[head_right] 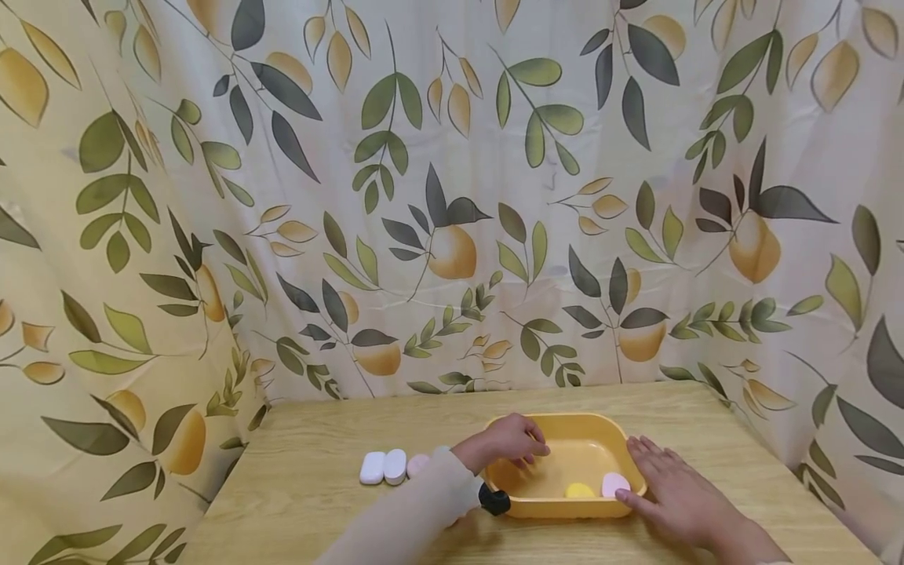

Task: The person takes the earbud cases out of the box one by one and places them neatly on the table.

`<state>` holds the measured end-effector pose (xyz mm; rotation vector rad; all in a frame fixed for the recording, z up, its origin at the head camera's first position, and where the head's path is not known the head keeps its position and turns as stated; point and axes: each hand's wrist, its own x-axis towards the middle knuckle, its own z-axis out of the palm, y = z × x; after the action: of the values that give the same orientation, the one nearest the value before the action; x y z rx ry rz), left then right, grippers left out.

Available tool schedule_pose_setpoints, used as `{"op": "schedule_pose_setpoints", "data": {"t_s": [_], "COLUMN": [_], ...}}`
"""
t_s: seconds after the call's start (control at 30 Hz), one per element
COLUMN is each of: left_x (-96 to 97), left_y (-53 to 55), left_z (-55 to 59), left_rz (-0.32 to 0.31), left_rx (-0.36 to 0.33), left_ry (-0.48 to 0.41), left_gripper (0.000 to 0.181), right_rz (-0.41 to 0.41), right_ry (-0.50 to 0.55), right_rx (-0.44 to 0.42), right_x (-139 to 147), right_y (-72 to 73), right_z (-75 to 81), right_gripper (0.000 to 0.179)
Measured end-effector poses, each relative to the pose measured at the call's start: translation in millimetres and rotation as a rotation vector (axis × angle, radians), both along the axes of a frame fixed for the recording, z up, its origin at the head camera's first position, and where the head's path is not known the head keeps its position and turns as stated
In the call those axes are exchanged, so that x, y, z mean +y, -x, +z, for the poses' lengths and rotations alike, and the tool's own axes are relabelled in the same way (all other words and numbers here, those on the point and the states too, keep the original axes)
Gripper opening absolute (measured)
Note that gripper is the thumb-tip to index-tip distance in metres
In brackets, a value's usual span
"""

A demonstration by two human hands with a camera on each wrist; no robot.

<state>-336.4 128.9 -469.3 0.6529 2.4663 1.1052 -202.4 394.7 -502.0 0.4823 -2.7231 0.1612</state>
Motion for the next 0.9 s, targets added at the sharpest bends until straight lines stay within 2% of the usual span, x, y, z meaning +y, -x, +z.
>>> {"op": "schedule_pose_setpoints", "data": {"t_s": [0.1, 0.3, 0.4, 0.63, 0.9], "left_x": [2.3, 6.0, 7.4, 8.4, 17.5], "left_y": [-3.1, -8.8, -10.4, -12.8, -18.5], "left_z": [-1.9, -7.7, -11.2, -14.2, -14.0], "left_rz": [-0.004, -0.006, -0.023, -0.069, -0.042], "left_rx": [0.002, -0.026, -0.02, -0.004, 0.034], "left_ry": [0.034, 0.009, -0.003, 0.046, 0.106], "left_gripper": [0.012, 0.013, 0.013, 0.012, 0.011], "right_rz": [0.004, 0.009, 0.009, 0.013, -0.018], "right_ry": [0.005, -0.001, 0.0, 0.008, 0.014], "right_rx": [0.009, 0.024, 0.023, 0.022, -0.03], "right_x": [0, 0, -1, -2, -1], "right_y": [-0.5, -2.1, -2.6, -2.3, -1.3], "right_z": [-1.6, -4.8, -5.3, -5.8, -2.2], "right_gripper": [0.076, 0.076, 0.076, 0.075, 0.076]}}
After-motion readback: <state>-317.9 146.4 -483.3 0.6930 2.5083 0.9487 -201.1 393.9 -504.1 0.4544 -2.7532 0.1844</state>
